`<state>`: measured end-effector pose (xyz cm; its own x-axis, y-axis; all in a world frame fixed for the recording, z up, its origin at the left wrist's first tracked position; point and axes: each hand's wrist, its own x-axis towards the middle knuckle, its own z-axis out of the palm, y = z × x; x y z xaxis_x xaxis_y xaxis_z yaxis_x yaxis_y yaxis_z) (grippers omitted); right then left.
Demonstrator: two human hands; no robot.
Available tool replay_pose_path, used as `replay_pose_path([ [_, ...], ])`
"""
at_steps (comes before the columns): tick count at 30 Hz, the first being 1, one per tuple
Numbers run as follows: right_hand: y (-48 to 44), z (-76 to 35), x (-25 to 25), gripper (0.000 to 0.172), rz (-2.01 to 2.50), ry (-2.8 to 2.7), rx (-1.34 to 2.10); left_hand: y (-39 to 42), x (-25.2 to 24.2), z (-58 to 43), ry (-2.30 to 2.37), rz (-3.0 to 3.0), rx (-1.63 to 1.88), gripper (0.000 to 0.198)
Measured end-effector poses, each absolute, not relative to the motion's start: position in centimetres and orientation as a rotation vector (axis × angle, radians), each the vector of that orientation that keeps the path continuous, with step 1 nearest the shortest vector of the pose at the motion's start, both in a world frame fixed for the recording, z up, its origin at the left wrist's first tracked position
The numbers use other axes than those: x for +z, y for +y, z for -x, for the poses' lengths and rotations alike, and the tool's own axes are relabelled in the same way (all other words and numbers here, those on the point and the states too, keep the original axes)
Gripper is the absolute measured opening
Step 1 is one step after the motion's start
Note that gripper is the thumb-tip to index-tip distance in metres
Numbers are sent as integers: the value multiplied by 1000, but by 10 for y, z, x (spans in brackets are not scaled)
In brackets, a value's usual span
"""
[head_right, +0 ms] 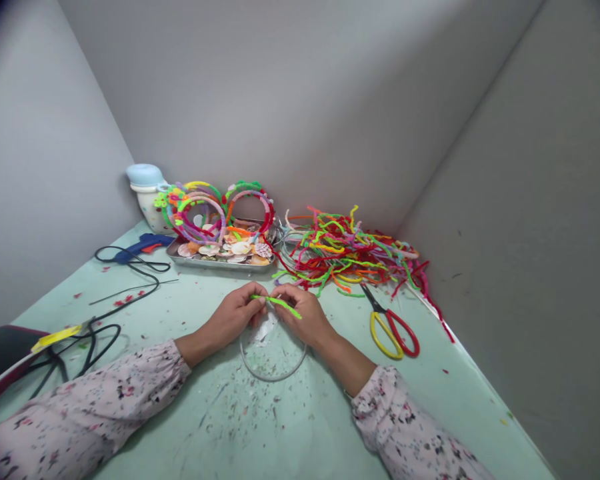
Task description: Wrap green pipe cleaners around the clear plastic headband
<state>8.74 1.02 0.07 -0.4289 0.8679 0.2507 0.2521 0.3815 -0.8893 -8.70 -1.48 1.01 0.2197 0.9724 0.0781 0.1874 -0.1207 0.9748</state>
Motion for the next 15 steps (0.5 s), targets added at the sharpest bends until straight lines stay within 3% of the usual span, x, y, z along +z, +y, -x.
replay_pose_path([
  [15, 8, -84, 3, 15, 1026, -1883, 968, -13, 5, 88, 1143, -1525, 1013, 11],
])
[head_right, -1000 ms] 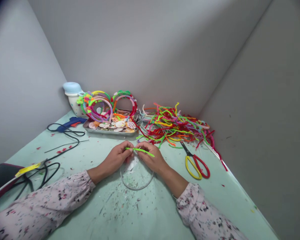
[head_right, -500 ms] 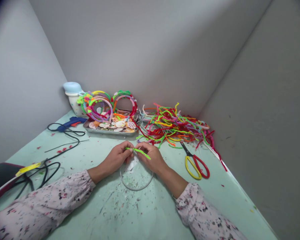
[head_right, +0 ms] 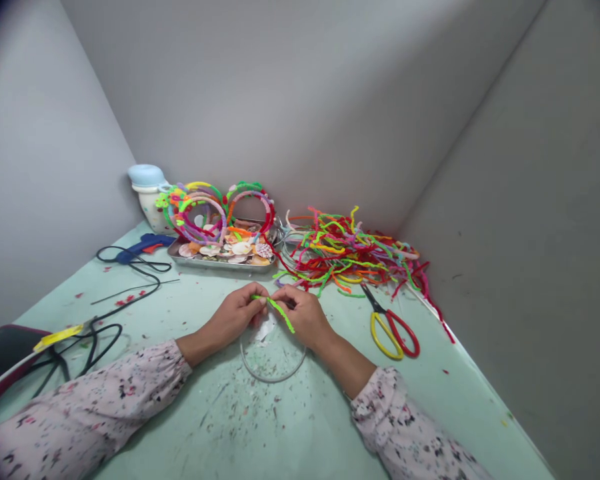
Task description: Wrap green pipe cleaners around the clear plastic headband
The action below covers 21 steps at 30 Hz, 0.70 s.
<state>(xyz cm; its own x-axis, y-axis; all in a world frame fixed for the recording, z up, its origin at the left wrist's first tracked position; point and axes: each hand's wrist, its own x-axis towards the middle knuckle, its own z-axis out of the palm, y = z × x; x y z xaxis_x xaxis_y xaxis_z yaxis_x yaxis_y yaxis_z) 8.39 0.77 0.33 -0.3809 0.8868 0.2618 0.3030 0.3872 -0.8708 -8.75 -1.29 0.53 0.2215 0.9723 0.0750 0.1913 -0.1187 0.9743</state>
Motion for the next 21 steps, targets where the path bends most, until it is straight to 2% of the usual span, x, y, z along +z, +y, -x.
replay_pose_path([
  [8, 8, -85, 8, 13, 1006, -2001, 687, -12, 4, 88, 1138, -1538, 1016, 11],
  [15, 8, -85, 5, 18, 873, -2076, 466, -12, 5, 88, 1116, -1528, 1012, 11],
  [21, 8, -86, 2, 19, 837, -2140, 381, -13, 6, 88, 1110, -1532, 1013, 12],
])
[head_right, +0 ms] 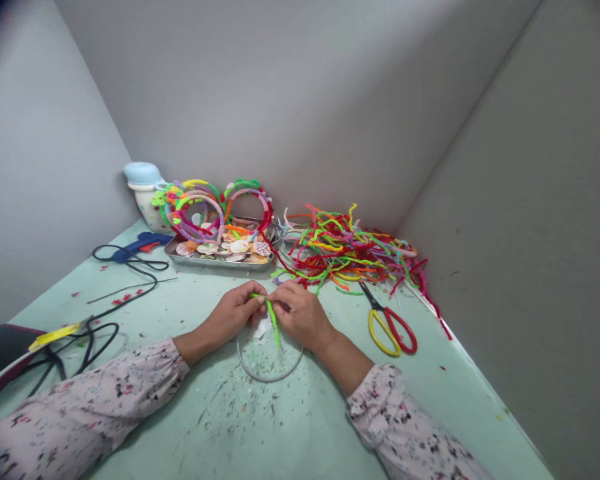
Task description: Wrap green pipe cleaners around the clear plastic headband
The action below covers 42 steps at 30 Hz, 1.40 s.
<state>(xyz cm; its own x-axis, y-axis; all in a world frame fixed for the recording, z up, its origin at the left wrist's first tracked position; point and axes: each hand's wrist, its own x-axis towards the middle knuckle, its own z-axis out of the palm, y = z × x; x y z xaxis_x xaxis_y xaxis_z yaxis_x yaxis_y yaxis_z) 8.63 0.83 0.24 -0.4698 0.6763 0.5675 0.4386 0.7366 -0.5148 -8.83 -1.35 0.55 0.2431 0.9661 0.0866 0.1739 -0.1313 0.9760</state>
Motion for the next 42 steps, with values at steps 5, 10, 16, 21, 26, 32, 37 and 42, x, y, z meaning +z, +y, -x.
replay_pose_path([
  [5, 8, -86, 5, 20, 826, -2106, 406, -12, 2, 88, 1101, -1531, 1015, 11],
  [10, 7, -86, 8, 17, 894, -2051, 552, -10, -1, 88, 1111, -1555, 1025, 11],
  [16, 9, -88, 8, 12, 1006, -1972, 733, -12, 5, 87, 1127, -1563, 1032, 12],
  [21, 10, -87, 7, 14, 1033, -1926, 862, -12, 7, 87, 1130, -1554, 1030, 12],
  [26, 10, -86, 8, 16, 1038, -1906, 907, -13, 7, 87, 1124, -1551, 1026, 12],
  [32, 11, -86, 8, 16, 1053, -1895, 971, -13, 7, 87, 1136, -1551, 1018, 13],
  [37, 11, -86, 11, 16, 1061, -1871, 1042, -13, 8, 86, 1130, -1540, 1023, 14],
  [42, 11, -87, 14, 18, 1073, -1857, 1095, -15, 10, 86, 1120, -1499, 1029, 18],
])
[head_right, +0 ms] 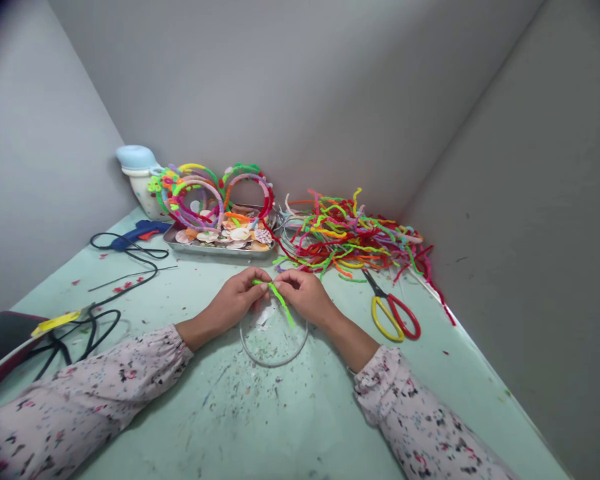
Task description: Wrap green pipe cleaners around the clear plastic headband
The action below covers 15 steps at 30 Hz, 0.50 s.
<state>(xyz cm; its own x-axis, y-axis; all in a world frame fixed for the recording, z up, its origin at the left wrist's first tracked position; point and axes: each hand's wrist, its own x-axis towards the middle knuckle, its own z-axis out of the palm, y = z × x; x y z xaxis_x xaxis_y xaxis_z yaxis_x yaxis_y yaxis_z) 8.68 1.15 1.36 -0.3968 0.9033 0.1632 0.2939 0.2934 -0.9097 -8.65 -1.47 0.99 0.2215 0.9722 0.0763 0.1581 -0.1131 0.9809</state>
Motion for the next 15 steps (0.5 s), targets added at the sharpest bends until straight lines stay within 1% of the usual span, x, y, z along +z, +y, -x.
replay_pose_path([
  [6, 12, -89, 12, 22, 1083, -1852, 1145, -16, 11, 87, 1096, -1465, 1033, 20],
  [10, 13, -88, 12, 21, 1084, -1810, 1212, -15, 9, 87, 1097, -1454, 1043, 21],
  [15, 13, -88, 13, 19, 1083, -1774, 1196, -13, 6, 88, 1136, -1536, 1055, 18],
])
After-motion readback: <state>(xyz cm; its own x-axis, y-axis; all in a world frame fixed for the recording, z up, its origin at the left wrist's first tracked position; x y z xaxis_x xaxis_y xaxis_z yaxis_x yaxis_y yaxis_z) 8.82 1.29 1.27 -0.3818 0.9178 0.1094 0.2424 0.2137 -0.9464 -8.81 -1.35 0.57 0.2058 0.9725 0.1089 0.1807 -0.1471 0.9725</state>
